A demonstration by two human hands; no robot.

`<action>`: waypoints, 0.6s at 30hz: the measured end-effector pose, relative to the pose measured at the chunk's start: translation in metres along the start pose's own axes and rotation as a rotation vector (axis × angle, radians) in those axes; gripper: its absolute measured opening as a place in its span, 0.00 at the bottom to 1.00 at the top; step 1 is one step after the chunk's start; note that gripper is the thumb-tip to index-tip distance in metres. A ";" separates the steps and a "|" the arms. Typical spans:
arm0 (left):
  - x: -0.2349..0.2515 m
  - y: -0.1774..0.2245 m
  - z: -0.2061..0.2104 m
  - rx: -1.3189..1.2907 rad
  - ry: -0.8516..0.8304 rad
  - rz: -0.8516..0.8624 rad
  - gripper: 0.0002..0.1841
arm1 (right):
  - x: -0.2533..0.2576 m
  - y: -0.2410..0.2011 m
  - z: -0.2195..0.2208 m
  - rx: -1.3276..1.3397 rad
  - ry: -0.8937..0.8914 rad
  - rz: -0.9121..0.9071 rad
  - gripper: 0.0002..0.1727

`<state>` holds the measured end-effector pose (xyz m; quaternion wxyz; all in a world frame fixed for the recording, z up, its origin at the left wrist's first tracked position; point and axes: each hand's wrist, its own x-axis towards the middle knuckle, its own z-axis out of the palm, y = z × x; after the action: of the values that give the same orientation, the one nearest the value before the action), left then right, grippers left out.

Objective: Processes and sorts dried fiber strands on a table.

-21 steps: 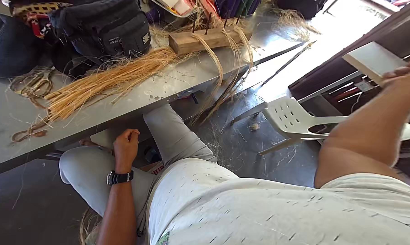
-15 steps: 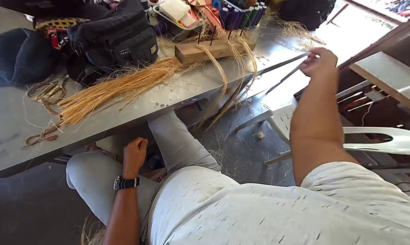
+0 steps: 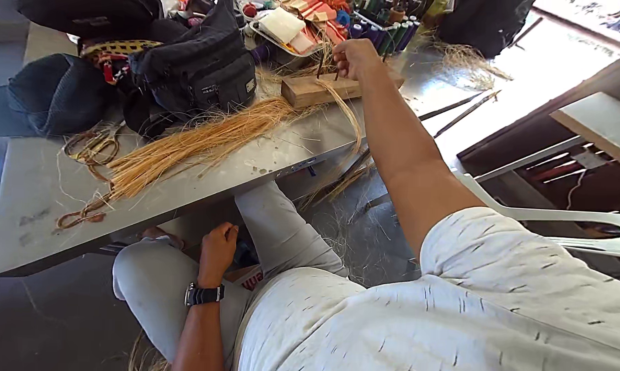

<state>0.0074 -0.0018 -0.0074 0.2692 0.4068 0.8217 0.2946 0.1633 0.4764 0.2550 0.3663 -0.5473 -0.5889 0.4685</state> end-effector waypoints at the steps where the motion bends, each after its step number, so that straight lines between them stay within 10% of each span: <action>1: 0.000 0.000 0.000 0.000 -0.003 0.001 0.17 | 0.002 0.001 0.004 -0.004 0.002 0.014 0.08; 18: -0.002 -0.004 0.003 0.036 -0.045 -0.004 0.18 | 0.013 0.002 0.023 -0.117 0.025 0.113 0.03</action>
<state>0.0085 -0.0042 -0.0122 0.2810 0.4165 0.8214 0.2701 0.1407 0.4862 0.2456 0.3142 -0.6060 -0.5787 0.4463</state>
